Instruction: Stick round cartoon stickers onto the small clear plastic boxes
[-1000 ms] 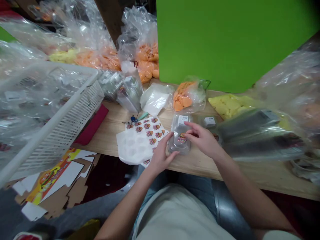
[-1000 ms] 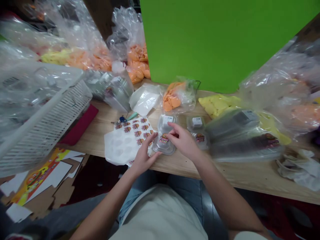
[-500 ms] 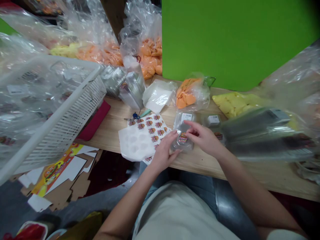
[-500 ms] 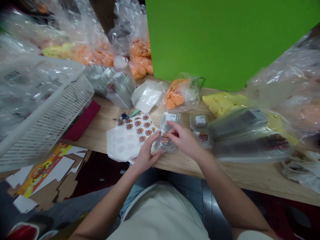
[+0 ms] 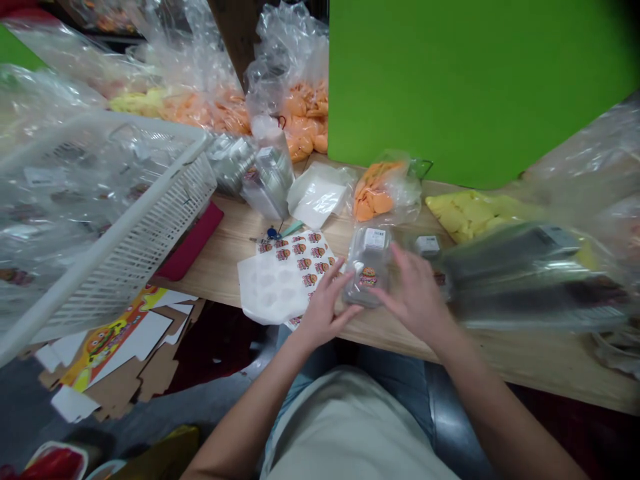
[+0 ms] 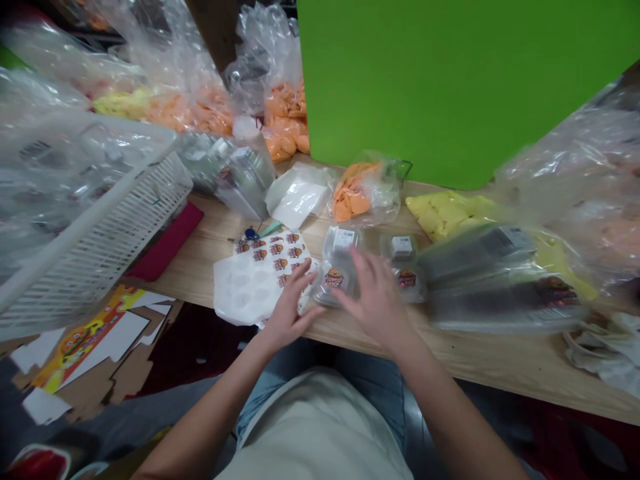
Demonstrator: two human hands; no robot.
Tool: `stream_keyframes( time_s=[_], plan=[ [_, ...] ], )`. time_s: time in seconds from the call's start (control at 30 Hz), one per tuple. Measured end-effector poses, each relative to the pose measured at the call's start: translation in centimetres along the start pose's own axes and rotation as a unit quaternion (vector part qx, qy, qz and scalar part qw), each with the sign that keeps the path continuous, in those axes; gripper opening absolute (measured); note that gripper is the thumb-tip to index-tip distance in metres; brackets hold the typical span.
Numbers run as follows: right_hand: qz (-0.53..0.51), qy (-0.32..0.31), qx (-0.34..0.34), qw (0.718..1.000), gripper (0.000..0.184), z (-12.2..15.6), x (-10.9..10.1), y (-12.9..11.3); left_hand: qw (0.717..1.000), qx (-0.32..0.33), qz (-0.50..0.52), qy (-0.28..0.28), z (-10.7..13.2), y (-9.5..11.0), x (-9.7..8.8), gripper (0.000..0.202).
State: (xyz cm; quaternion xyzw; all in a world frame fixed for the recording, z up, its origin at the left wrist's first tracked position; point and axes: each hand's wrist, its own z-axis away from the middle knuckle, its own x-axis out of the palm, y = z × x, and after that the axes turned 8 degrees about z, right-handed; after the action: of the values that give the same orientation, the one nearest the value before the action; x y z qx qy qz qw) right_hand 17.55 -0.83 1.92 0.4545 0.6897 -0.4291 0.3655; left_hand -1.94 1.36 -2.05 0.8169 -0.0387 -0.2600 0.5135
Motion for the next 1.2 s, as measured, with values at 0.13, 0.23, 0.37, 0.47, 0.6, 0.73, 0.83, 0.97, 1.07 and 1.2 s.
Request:
stream_keyframes(
  time_s=[0.13,0.23,0.37,0.47,0.6,0.73,0.83,0.97,1.07,1.2],
  plan=[
    [-0.055,-0.061,-0.038,0.996,0.072,0.2,-0.1,-0.3,0.966,-0.145,0.089,0.195,0.0,1.6,-1.2,0.028],
    [-0.143,-0.031,-0.022,0.989,0.075,0.7,-0.9,-0.7,0.916,-0.259,0.263,0.154,-0.8,3.8,-2.0,0.029],
    [-0.19,-0.017,-0.056,0.98,0.077,2.3,-2.6,-0.8,0.814,-0.331,0.478,-0.013,-2.3,5.9,-1.1,0.035],
    [-0.143,-0.018,-0.075,0.987,0.073,3.8,-3.9,0.2,0.834,-0.318,0.447,-0.054,-3.2,6.4,0.8,0.028],
    [-0.065,-0.038,-0.06,0.995,0.062,5.1,-5.0,3.9,0.967,-0.186,0.171,-0.044,-3.3,6.0,1.9,0.026],
    [-0.006,-0.075,0.018,0.997,0.05,5.7,-3.5,10.0,0.989,-0.094,-0.007,0.11,-1.4,3.3,-0.5,0.021],
    [0.012,-0.11,-0.001,0.994,0.043,6.2,-1.9,12.6,0.965,-0.146,-0.089,0.198,2.0,0.4,-3.5,0.02],
    [0.029,0.028,0.026,0.999,0.048,5.8,-2.3,8.4,0.919,-0.219,-0.17,0.282,7.6,-2.6,-6.9,0.023],
    [-0.045,0.11,0.037,0.992,0.052,3.9,-1.3,-0.1,0.867,-0.267,-0.196,0.373,10.6,-4.3,-8.3,0.032],
    [-0.138,-0.121,-0.094,0.979,0.047,1.4,5.9,-11.5,0.813,-0.344,-0.092,0.46,12.4,-6.2,-9.5,0.045]
  ],
)
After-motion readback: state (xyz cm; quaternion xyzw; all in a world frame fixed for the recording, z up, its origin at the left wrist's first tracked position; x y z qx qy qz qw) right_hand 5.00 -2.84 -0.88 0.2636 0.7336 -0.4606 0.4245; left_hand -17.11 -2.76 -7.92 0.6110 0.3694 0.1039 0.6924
